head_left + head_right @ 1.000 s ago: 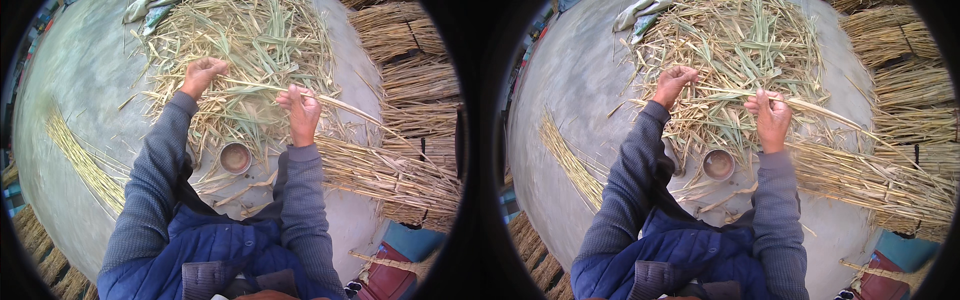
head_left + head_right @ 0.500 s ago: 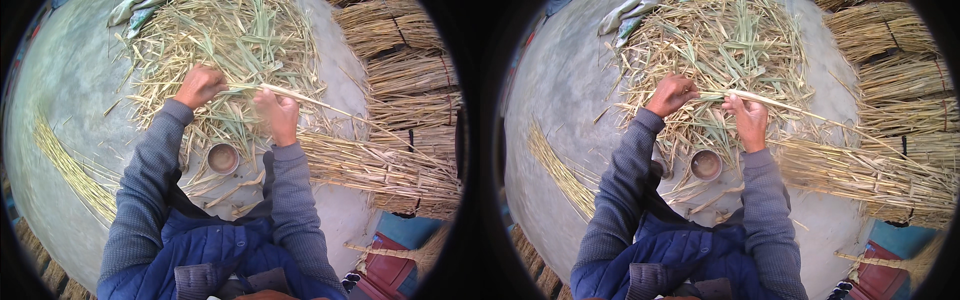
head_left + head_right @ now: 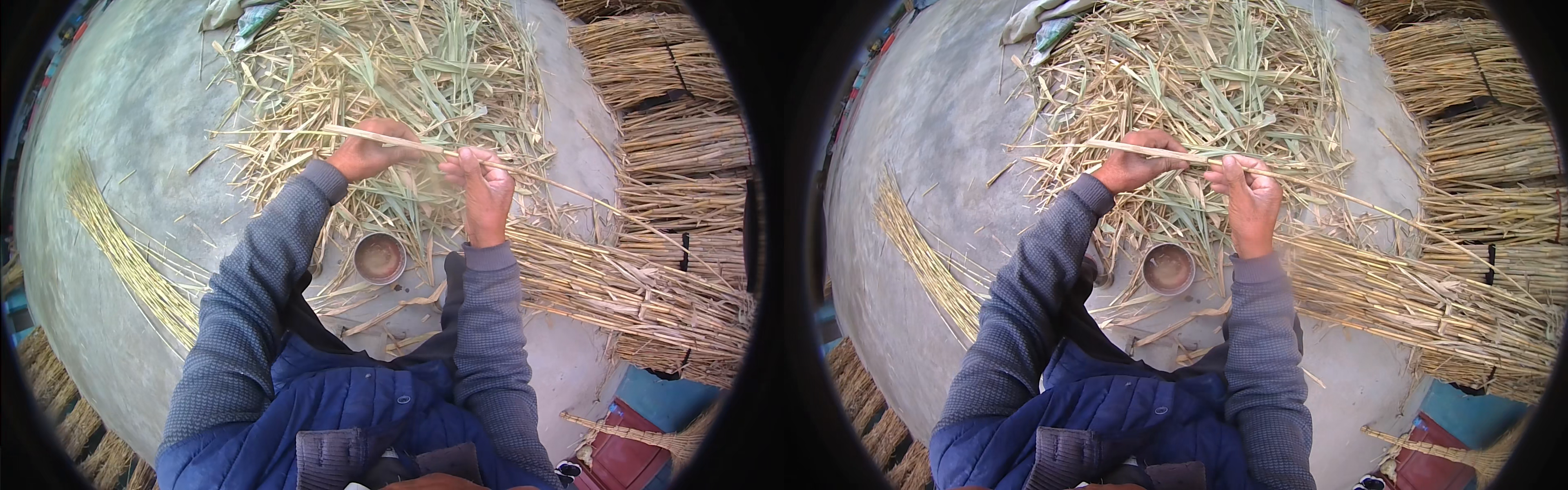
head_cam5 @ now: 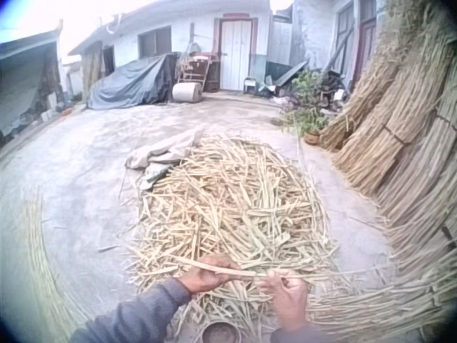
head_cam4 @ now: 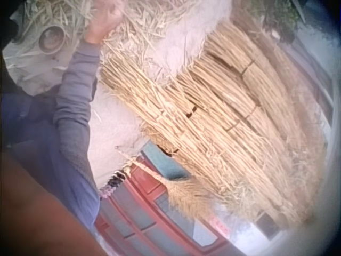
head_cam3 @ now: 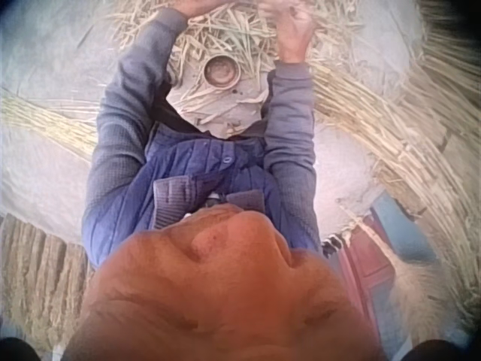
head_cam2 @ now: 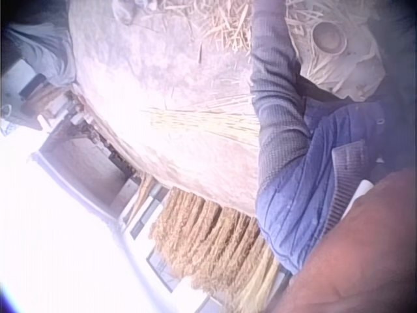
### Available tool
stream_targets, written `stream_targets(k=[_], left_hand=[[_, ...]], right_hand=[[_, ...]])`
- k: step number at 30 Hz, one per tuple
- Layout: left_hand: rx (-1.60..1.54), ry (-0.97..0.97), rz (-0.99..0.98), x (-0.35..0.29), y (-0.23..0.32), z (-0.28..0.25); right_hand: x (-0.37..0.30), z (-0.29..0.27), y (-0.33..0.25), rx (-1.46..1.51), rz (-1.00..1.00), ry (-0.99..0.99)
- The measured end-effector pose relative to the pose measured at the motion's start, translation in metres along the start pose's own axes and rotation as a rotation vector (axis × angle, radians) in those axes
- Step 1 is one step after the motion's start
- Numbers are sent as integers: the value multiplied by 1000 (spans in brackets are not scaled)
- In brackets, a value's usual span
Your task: The person sits on the floor and repeatedly strips leaves from long straw stalks by hand, separating the clean stalks and placing them into a bundle. The person handles each stalk individually, peeling off the leafy parts and discarding them onto the floor.
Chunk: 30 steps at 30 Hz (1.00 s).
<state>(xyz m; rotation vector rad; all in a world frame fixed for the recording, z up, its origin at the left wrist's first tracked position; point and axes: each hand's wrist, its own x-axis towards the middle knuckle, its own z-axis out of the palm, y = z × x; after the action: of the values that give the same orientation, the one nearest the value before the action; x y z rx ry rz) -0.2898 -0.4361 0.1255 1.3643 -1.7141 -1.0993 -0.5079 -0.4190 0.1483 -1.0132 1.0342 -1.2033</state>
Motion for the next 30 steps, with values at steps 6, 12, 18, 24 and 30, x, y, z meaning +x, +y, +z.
stream_targets(k=[6,12,18,24,30], left_hand=[[-134,56,41,-5,0,-6],[-450,516,16,-3,-21,-72],[1083,273,-50,-17,-85,-79],[588,45,140,1,-44,-47],[303,-62,186,6,-28,-33]], right_hand=[[1,2,7,-4,40,45],[4,-17,15,-8,77,74],[4,-17,17,-32,105,40],[4,-1,24,19,121,21],[3,-3,21,48,65,31]])
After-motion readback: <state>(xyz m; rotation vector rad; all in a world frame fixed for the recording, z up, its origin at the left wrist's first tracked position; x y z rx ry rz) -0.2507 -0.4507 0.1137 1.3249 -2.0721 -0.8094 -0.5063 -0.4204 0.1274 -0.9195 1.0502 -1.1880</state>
